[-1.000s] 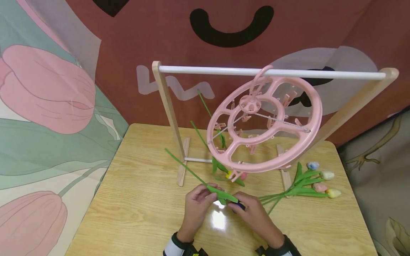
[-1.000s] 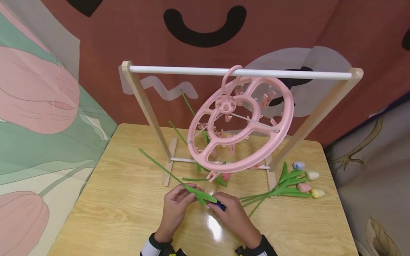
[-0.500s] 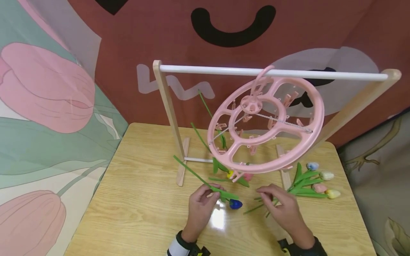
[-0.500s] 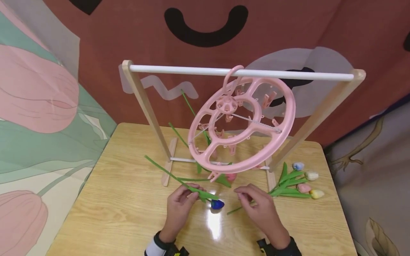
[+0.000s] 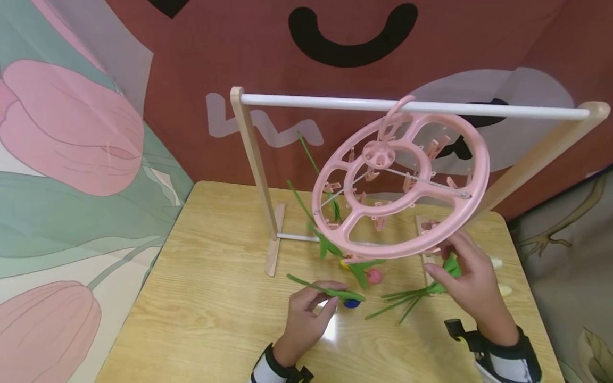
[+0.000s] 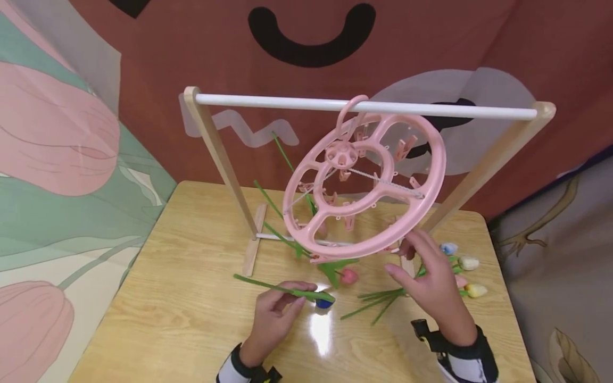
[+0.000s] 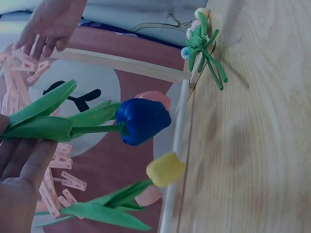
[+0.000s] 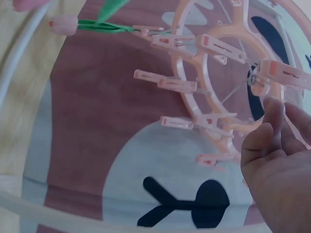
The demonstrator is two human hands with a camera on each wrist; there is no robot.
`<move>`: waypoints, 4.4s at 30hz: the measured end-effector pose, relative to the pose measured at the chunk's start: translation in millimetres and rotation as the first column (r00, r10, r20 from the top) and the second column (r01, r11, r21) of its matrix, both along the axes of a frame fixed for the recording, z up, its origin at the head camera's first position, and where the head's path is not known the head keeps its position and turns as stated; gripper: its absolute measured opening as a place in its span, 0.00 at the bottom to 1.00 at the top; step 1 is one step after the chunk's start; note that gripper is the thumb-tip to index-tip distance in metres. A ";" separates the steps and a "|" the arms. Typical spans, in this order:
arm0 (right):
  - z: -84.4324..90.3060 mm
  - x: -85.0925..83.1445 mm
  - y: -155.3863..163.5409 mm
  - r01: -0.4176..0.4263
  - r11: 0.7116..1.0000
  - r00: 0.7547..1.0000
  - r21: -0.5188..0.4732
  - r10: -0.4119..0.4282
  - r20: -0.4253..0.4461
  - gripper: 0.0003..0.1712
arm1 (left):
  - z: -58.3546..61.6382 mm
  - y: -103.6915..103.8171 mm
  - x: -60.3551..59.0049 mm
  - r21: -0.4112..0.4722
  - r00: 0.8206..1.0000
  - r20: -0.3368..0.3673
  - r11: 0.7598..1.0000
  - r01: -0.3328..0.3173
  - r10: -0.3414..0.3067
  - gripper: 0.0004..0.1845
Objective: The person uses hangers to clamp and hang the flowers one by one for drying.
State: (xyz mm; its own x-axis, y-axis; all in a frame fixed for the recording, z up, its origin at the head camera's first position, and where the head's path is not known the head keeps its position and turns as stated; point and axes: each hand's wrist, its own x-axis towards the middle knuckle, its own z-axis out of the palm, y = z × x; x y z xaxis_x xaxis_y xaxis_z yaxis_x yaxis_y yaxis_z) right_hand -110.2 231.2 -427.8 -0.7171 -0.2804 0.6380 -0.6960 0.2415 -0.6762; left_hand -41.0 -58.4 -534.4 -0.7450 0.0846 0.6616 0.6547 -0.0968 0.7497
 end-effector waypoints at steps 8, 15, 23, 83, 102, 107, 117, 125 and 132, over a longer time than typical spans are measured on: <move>10.7 -4.9 -10.3 -0.015 0.999 0.997 0.038 0.012 0.082 0.31 | 6.4 1.5 -1.2 -0.017 0.999 0.027 1.000 0.027 -0.026 0.17; 11.9 -3.5 -18.2 -0.102 0.991 0.984 -0.092 0.113 0.134 0.31 | 9.1 3.3 -3.7 0.003 0.998 0.057 1.000 0.027 -0.027 0.15; 8.6 -2.1 -23.0 -0.207 0.963 0.964 -0.170 0.231 0.131 0.31 | 11.2 3.5 -3.8 0.019 0.994 0.106 1.000 0.022 -0.024 0.14; -18.2 -3.2 -99.3 -0.105 0.990 0.938 0.094 0.067 0.339 0.26 | 11.0 -2.4 -29.0 -0.148 0.945 0.221 0.966 -0.212 0.241 0.15; -39.9 13.0 -66.1 -0.102 0.941 0.956 0.324 0.002 0.294 0.22 | 25.0 -10.3 -32.8 -0.128 0.966 0.149 0.973 -0.193 0.212 0.13; -53.9 17.9 -44.4 -0.146 0.917 0.920 0.372 -0.013 0.393 0.16 | 30.8 -11.0 -34.4 -0.096 0.973 0.148 0.982 -0.162 0.175 0.14; -74.4 26.0 -1.0 -0.063 0.896 0.883 0.440 -0.155 0.444 0.12 | 33.4 -9.9 -39.5 -0.096 0.991 0.039 0.988 -0.124 0.128 0.13; -92.3 28.1 27.4 0.084 0.853 0.903 0.515 -0.285 0.323 0.10 | 35.9 -6.9 -41.2 -0.083 0.998 -0.002 0.994 -0.067 0.067 0.16; -101.4 32.3 41.3 0.159 0.825 0.906 0.542 -0.340 0.251 0.11 | 33.8 -10.0 -38.8 -0.077 0.997 0.029 0.995 -0.065 0.068 0.16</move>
